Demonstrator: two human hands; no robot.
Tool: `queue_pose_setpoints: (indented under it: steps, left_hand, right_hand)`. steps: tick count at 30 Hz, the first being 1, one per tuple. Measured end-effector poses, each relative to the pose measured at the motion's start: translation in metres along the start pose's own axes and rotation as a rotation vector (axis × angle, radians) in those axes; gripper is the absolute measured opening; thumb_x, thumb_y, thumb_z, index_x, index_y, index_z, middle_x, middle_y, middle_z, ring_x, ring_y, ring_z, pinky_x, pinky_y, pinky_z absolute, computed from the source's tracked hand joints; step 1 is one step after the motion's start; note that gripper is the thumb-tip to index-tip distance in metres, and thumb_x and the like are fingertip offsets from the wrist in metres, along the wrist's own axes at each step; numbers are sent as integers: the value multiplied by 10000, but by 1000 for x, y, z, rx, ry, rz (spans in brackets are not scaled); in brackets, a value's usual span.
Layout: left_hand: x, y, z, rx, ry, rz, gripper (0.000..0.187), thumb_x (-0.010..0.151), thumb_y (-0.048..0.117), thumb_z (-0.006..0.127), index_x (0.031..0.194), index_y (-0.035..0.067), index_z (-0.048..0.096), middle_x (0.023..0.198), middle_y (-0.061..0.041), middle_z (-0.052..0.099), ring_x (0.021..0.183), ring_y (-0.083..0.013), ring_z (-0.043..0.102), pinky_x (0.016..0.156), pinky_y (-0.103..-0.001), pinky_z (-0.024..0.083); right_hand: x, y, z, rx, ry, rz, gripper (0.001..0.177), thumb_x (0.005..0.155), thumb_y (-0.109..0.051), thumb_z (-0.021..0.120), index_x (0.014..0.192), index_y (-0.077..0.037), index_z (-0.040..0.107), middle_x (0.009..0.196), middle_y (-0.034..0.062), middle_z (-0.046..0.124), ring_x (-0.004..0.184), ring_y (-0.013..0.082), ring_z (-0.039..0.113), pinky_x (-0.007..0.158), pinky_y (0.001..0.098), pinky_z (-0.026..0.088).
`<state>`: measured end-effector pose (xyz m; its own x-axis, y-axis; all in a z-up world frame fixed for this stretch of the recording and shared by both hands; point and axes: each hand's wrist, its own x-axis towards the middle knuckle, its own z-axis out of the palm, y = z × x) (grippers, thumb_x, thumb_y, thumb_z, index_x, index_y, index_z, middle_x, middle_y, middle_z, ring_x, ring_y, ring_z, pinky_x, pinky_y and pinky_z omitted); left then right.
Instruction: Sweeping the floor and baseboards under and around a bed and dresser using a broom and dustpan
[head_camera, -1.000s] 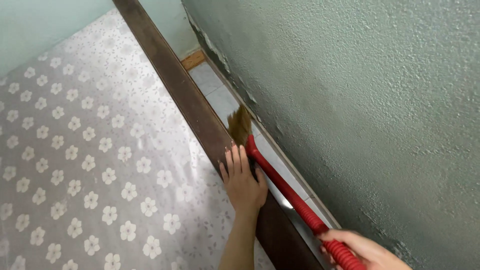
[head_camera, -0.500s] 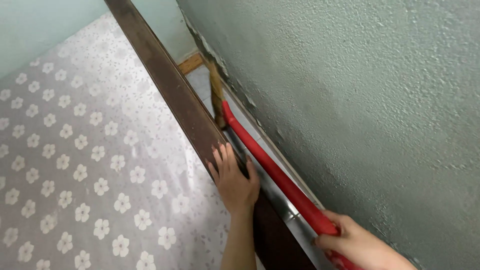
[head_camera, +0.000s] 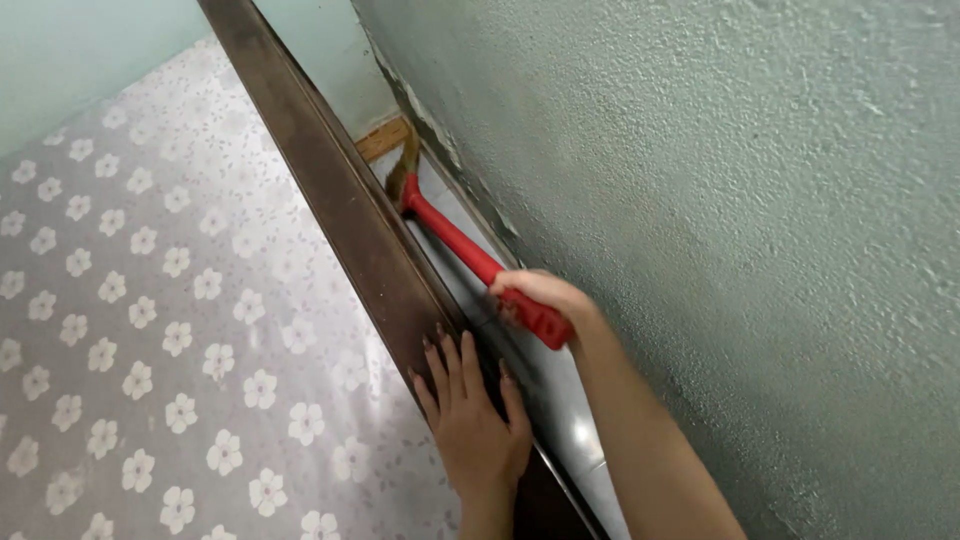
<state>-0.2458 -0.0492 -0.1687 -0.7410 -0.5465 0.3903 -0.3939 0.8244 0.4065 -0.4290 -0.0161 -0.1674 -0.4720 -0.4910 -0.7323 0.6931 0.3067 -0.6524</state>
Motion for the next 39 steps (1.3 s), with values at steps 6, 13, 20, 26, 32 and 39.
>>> queue_pose_setpoints:
  steps: [6,13,20,26,32,39]
  left_hand:
    - [4,4,-5,38,-25,7,566,910,310,452,1422,69,418,1506,-142,385,1423,-314,294,1173,-500,151]
    - [-1,2,-2,24,-23,-10,604,893,308,459,1441,63,391,1518,-134,371,1441,-298,265,1172,-496,154]
    - [0,4,-6,17,-35,-21,622,882,290,451,1460,78,364,1532,-128,349,1451,-284,242,1171,-493,148]
    - [2,8,-10,-1,4,-25,563,928,318,443,1435,75,410,1503,-134,397,1430,-298,293,1158,-496,182]
    - [2,5,-9,5,-17,-21,594,891,315,443,1434,77,403,1517,-142,368,1436,-310,269,1159,-505,164]
    - [4,7,-7,-6,7,-9,562,903,303,462,1415,76,428,1502,-148,391,1419,-326,304,1143,-522,193]
  right_hand:
    - [111,24,-30,554,-377,104,235,860,-88,566,1052,-60,435,680,36,481,446,29,440,377,151,411]
    - [78,92,-42,894,-388,303,132,876,-129,621,828,-74,512,611,-40,457,436,2,412,356,127,358]
    - [-75,84,-23,317,60,74,90,809,-94,631,826,-49,556,619,74,523,396,123,420,324,225,298]
    - [-106,52,-6,240,-87,-1,328,836,23,525,1158,-30,558,629,92,427,377,103,361,302,211,244]
    - [5,23,14,92,-52,-147,221,791,4,585,1000,-69,591,638,78,519,400,128,412,331,255,313]
    - [154,70,5,206,-167,10,252,778,-202,671,1008,-117,617,712,38,601,528,128,541,442,213,430]
